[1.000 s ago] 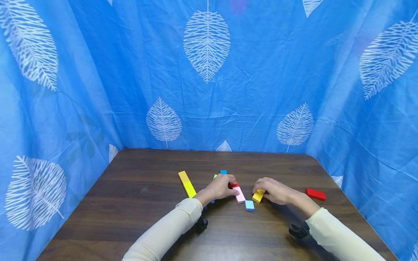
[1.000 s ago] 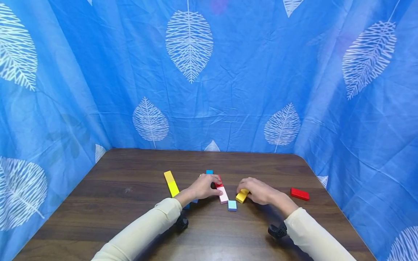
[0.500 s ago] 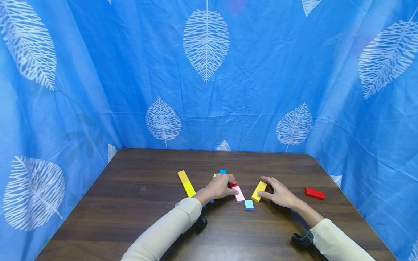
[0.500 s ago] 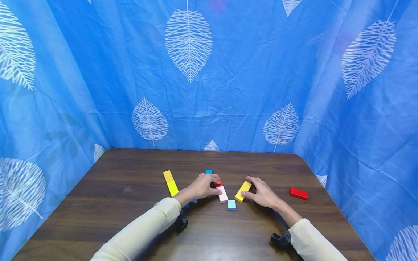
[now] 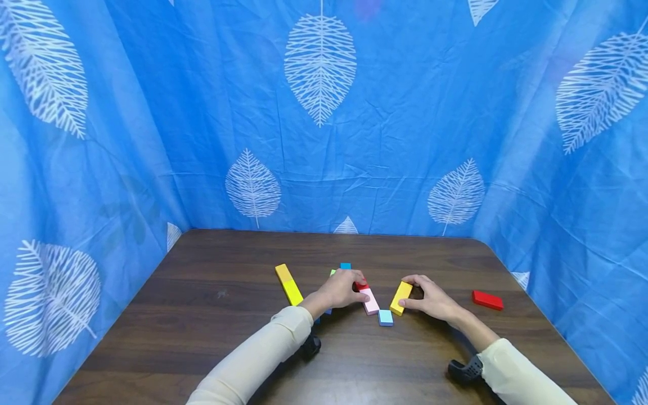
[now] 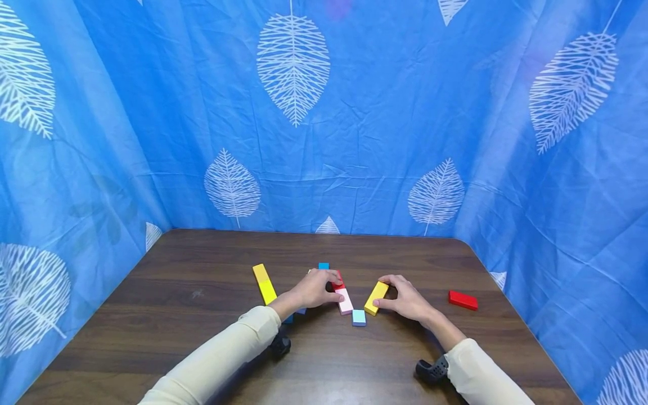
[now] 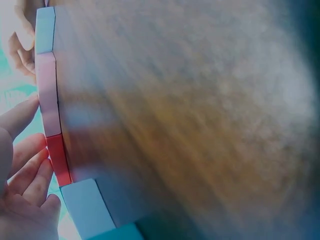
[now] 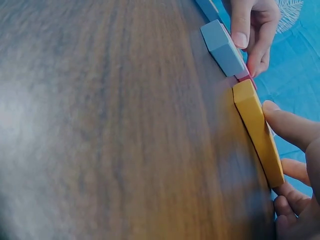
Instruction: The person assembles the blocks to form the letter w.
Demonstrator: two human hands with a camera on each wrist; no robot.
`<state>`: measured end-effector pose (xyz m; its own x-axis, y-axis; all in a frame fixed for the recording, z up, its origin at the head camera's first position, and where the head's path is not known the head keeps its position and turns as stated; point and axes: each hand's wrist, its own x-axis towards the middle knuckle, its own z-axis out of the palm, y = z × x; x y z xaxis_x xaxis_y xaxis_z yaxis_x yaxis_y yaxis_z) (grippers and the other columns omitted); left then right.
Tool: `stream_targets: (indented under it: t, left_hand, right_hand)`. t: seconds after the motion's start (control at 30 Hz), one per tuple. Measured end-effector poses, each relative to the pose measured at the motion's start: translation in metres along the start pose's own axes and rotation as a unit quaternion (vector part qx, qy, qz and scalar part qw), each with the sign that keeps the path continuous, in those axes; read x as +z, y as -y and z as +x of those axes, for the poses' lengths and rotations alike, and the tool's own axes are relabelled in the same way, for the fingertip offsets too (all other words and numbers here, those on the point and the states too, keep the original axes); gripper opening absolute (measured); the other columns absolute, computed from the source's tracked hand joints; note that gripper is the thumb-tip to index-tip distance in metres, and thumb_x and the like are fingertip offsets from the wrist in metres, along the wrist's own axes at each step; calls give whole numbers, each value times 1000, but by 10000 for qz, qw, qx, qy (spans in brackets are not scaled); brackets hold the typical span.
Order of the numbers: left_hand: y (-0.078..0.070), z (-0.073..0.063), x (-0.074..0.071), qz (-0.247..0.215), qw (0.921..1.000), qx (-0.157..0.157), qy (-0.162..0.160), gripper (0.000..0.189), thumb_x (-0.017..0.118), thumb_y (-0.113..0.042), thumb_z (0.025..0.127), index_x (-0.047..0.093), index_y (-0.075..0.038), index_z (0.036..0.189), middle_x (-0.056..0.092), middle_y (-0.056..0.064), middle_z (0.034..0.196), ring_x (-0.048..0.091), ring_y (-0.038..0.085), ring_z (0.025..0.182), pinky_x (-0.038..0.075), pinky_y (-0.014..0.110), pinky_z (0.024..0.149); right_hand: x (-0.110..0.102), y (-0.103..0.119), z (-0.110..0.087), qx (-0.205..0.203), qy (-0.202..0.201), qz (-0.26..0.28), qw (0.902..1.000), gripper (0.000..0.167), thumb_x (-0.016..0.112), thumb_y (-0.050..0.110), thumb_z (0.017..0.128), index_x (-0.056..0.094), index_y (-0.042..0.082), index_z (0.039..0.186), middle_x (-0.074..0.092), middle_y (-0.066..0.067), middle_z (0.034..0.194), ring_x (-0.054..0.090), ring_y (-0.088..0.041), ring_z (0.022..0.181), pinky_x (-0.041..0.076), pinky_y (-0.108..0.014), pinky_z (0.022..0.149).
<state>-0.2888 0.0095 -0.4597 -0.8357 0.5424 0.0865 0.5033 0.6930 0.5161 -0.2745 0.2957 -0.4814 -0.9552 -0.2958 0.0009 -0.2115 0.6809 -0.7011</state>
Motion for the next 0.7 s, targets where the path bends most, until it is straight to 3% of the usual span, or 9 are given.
stream_targets:
  t: [0.7]
  left_hand:
    - [-4,0,-6,-79,9999,-96,64,42,83,-30,91,76,-9,126,67,3,135,58,21,126,49,30,104]
  right_hand:
    - [-2,1,-3,-211,74,-63,9997,69,83,42,89,59,3,140,52,-18,139,46,-38,126,38,-60,106]
